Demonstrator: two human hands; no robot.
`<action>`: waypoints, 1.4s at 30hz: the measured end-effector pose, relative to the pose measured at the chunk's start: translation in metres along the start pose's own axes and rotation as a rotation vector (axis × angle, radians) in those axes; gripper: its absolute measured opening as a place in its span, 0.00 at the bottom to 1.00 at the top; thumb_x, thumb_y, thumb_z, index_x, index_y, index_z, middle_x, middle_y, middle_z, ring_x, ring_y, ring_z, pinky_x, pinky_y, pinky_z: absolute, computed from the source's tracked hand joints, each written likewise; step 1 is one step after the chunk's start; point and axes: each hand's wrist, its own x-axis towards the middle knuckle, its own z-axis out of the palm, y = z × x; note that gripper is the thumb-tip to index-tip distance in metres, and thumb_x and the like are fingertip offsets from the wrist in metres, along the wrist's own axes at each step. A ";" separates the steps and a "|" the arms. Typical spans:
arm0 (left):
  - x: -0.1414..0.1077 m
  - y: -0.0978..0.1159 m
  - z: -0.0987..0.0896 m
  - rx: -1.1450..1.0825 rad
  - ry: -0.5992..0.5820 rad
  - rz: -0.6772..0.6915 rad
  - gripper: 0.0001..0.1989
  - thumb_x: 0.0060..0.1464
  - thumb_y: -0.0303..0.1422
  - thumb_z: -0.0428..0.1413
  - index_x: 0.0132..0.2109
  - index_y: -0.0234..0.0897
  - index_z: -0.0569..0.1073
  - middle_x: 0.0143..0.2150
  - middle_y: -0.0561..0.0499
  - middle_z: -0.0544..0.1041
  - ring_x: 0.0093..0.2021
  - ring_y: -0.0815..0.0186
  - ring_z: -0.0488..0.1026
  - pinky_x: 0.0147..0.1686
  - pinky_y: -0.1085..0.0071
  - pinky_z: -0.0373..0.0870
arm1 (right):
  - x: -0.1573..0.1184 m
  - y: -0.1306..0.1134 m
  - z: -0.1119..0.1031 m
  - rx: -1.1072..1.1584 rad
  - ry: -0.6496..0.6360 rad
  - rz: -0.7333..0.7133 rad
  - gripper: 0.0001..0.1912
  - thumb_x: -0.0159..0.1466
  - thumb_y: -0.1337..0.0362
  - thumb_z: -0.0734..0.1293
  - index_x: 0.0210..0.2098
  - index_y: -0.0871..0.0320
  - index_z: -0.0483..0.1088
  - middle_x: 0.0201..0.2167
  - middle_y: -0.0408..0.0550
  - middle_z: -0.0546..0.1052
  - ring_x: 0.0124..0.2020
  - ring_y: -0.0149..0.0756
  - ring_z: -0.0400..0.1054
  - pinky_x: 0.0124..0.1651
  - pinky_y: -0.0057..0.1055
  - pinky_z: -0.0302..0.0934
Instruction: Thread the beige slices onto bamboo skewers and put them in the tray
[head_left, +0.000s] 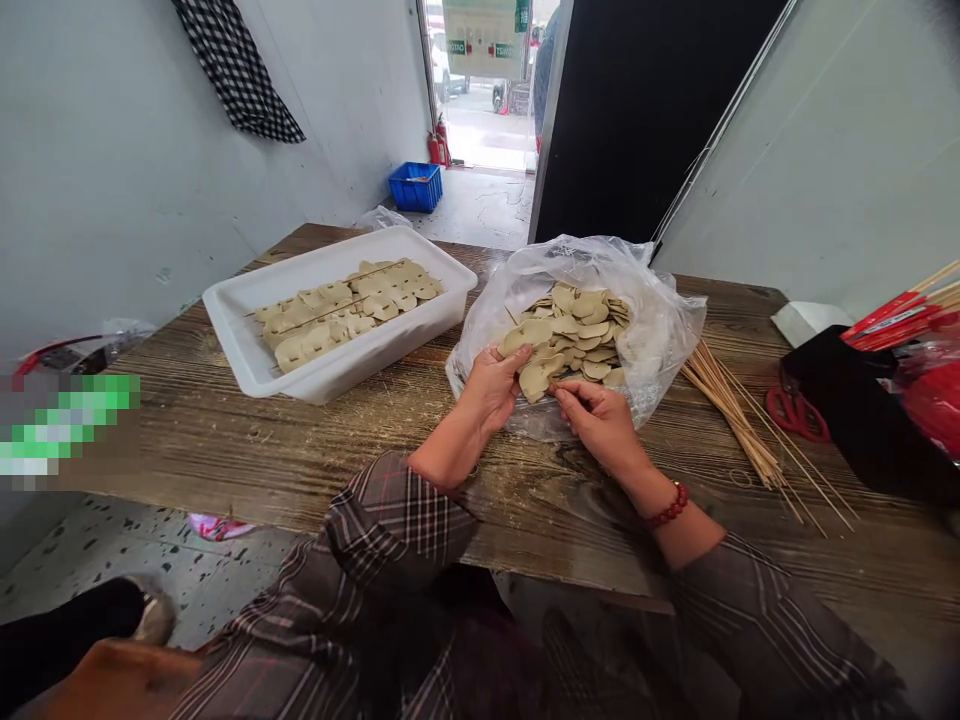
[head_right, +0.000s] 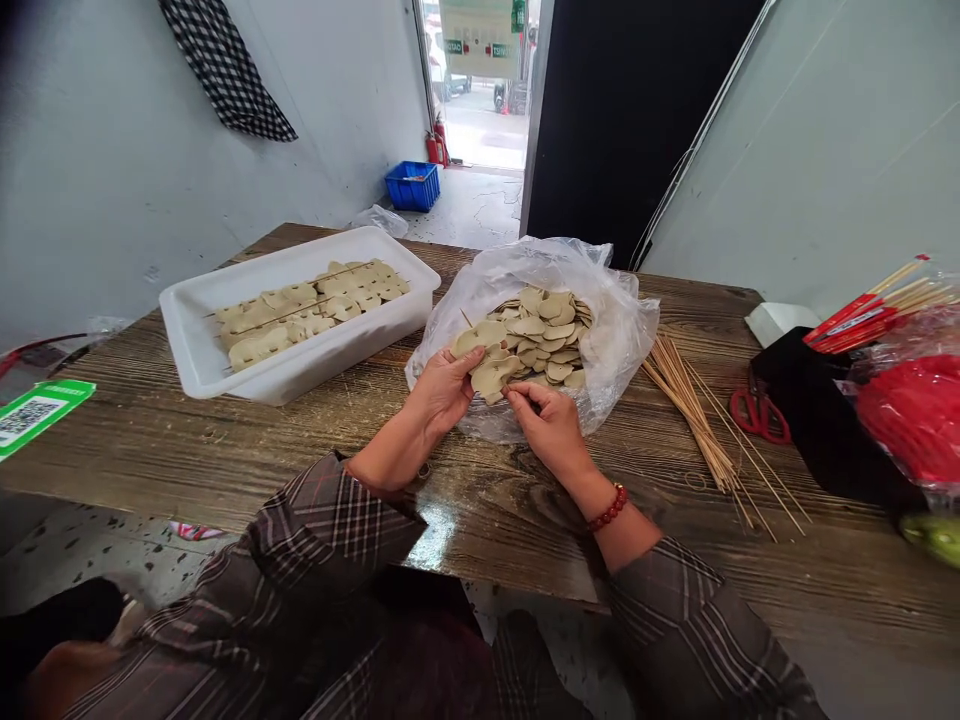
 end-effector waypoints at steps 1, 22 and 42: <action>0.000 0.001 0.000 0.001 -0.004 -0.002 0.12 0.47 0.27 0.63 0.41 0.30 0.77 0.38 0.45 0.82 0.40 0.61 0.79 0.44 0.66 0.75 | 0.000 -0.001 0.000 -0.009 -0.001 -0.005 0.16 0.61 0.54 0.65 0.35 0.60 0.78 0.18 0.41 0.69 0.18 0.28 0.58 0.22 0.26 0.53; 0.012 0.004 -0.020 1.170 -0.085 0.456 0.07 0.51 0.31 0.58 0.37 0.37 0.79 0.35 0.49 0.77 0.36 0.65 0.71 0.41 0.70 0.66 | 0.022 -0.003 -0.044 0.179 0.393 -0.041 0.16 0.59 0.54 0.68 0.38 0.59 0.77 0.19 0.40 0.69 0.17 0.25 0.56 0.19 0.25 0.50; 0.021 -0.018 -0.016 1.418 -0.456 0.446 0.08 0.54 0.33 0.58 0.40 0.39 0.80 0.39 0.46 0.76 0.43 0.60 0.72 0.47 0.64 0.66 | 0.019 -0.007 -0.037 0.138 0.336 -0.019 0.18 0.59 0.53 0.67 0.38 0.62 0.78 0.18 0.40 0.69 0.16 0.25 0.57 0.19 0.25 0.51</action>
